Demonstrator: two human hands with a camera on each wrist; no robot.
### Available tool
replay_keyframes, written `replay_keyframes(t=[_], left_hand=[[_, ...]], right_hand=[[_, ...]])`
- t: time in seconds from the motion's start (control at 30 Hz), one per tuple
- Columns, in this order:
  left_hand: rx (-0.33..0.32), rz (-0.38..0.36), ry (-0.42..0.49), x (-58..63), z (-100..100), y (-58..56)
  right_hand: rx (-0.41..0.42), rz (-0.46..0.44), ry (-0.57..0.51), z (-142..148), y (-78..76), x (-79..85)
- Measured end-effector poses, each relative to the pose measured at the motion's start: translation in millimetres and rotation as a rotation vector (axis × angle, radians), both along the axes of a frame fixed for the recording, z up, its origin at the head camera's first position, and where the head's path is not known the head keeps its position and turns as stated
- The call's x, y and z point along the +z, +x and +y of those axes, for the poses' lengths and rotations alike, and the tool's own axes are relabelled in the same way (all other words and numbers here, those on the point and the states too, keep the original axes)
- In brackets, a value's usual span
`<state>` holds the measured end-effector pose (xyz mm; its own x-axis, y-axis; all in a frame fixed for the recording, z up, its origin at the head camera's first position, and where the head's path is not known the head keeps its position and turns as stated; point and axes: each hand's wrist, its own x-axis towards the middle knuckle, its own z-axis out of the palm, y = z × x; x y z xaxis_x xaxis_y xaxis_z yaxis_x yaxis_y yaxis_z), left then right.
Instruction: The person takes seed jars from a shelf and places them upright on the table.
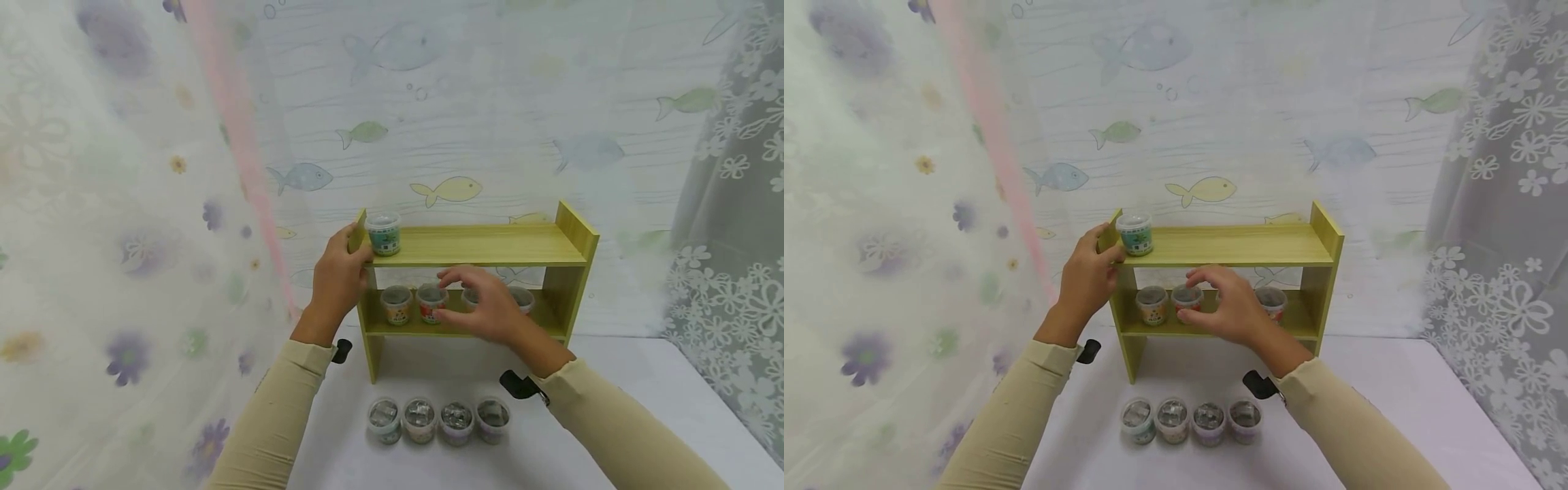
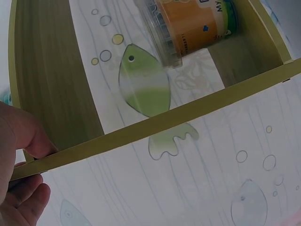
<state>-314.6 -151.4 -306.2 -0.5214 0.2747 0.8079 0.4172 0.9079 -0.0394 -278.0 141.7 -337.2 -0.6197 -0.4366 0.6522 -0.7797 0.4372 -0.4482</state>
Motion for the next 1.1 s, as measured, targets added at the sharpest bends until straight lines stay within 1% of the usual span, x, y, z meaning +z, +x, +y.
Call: replay_keyframes(t=[0.1,0.2,0.27,0.37,0.5,0.63,0.8,0.93,1.1], left_hand=[[0.002,0.006,-0.001,-0.2,0,-0.7],[-0.002,0.009,-0.003,-0.2,1,-0.9],[-0.003,0.01,-0.006,-0.3,1,-0.9],[-0.003,0.014,-0.011,-0.4,1,-0.4],[-0.003,0.02,-0.007,-0.3,2,0.6],[-0.003,0.015,-0.004,0.0,2,1.0],[0.0,0.008,-0.004,0.3,1,0.2],[-0.005,0.012,-0.005,0.0,0,-1.6],[-0.012,0.023,-0.005,-0.4,0,-2.2]], right_hand=[[0.016,0.067,-0.023,-4,-1.1,11.8],[0.022,0.113,-0.041,-8,-2.7,22.2],[0.02,0.125,-0.051,-10,-4.5,28.4],[0.007,0.108,-0.071,-13,-8.6,37.9],[0.007,0.023,-0.101,-19,-15.4,51.8],[0.002,-0.103,-0.124,-27,-22.8,62.4],[-0.015,-0.227,-0.149,-39,-36.5,66.5],[-0.019,-0.3,-0.152,-47,-44.8,69.7],[-0.04,-0.372,-0.148,-57,-51.3,75.0]])
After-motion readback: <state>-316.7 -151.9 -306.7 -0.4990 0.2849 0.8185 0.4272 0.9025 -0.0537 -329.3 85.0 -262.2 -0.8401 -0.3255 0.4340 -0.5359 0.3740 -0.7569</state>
